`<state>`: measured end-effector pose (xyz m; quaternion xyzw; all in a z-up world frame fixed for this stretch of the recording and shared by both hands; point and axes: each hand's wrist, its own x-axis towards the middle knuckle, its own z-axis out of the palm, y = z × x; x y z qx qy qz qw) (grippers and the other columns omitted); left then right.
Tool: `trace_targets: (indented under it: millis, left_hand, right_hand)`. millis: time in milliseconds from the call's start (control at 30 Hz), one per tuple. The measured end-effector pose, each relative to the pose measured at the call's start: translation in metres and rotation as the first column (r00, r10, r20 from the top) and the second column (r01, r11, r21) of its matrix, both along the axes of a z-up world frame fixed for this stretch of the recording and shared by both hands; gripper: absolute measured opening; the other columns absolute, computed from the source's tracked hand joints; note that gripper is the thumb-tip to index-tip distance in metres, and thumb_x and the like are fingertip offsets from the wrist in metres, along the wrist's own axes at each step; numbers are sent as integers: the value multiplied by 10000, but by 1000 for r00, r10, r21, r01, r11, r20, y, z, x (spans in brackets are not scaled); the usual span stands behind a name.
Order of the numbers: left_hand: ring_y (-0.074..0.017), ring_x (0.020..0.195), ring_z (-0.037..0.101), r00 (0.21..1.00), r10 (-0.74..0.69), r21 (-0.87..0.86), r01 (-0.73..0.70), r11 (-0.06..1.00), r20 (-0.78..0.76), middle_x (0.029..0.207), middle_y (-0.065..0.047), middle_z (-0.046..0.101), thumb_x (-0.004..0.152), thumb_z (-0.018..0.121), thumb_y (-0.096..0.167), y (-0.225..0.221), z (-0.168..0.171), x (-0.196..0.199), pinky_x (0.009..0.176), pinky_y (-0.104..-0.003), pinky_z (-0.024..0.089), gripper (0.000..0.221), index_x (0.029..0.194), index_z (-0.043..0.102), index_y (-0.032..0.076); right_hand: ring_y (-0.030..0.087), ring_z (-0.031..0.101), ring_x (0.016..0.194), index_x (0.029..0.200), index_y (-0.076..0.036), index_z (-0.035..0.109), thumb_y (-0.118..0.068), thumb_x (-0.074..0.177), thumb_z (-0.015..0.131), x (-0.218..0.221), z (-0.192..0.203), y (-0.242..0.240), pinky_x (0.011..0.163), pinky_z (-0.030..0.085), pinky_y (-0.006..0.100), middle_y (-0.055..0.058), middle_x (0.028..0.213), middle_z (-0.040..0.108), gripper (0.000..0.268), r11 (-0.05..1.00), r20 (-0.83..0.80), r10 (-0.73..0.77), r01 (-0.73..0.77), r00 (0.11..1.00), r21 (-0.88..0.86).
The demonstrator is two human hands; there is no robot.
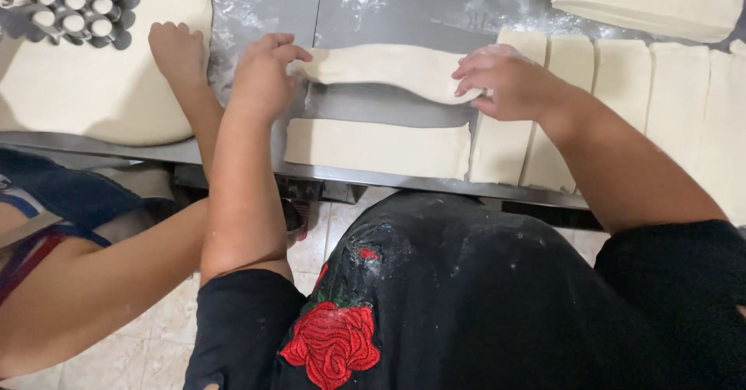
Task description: Stretching, rolling, cutting, and folding dough on a stainless steel table in a bakery.
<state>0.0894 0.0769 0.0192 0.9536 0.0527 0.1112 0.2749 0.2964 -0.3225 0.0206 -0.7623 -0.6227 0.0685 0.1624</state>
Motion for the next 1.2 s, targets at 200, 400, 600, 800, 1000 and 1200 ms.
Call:
trace_targets:
  millis: [200,400,600,800,1000,1200]
  left_hand:
    - [-379,1071,689,956,96,215,-35,976,-278,1135,-96,666,836,815,204,-35,-15,-15,879,-505,574,295,1122,746,190]
    - [-374,1203,629,902,-107,125,174,977,-417,1252,-130,653,795,866,283,-95,-3,-13,1015,-490,505,446,1210,736,182]
    - [-322,1031,663,868,-105,204,229,952,-485,1050,-92,723,726,923,309,-98,-12,-2,946,-449,470,476,1169,778,214]
    - [-325,901,626,940,-312,187,334,924,-140,917,-89,638,797,834,114,-94,-33,-40,833,-429,472,221,999,746,121]
    - [-223,957,607,832,-399,509,170,844,384,1022,-15,606,1062,579,255,-97,-60,-86,841,-366,512,118,1032,688,221]
    - [-256,966,600,827,-341,507,79,858,448,1085,-28,631,1037,536,229,-107,-90,-103,849,-399,507,241,1200,713,243]
  right_hand:
    - [343,699,1028,1008,-121,733,-251,891,765,-54,3,4,931,541,463,103,1050,739,178,993,-134,-120,118,984,-25]
    - [350,682,1087,1258,-134,658,-506,766,866,-94,8,33,953,543,466,119,1128,666,651,906,-150,-293,224,944,-359]
    - [335,679,1032,1153,-128,684,-456,655,953,-91,1,41,905,550,452,87,1031,631,654,870,-198,-376,272,905,-410]
    - [299,666,1024,1041,-139,651,-256,823,825,-119,-4,12,841,572,430,63,1065,607,303,976,-66,-188,178,980,-127]
    - [303,629,991,1114,-81,667,-191,983,598,-128,-32,-17,886,531,393,101,1080,640,184,987,144,125,-137,982,81]
    - [300,642,985,1197,-60,643,-360,906,719,-146,-12,-7,921,521,409,102,1041,651,425,997,78,66,-68,995,24]
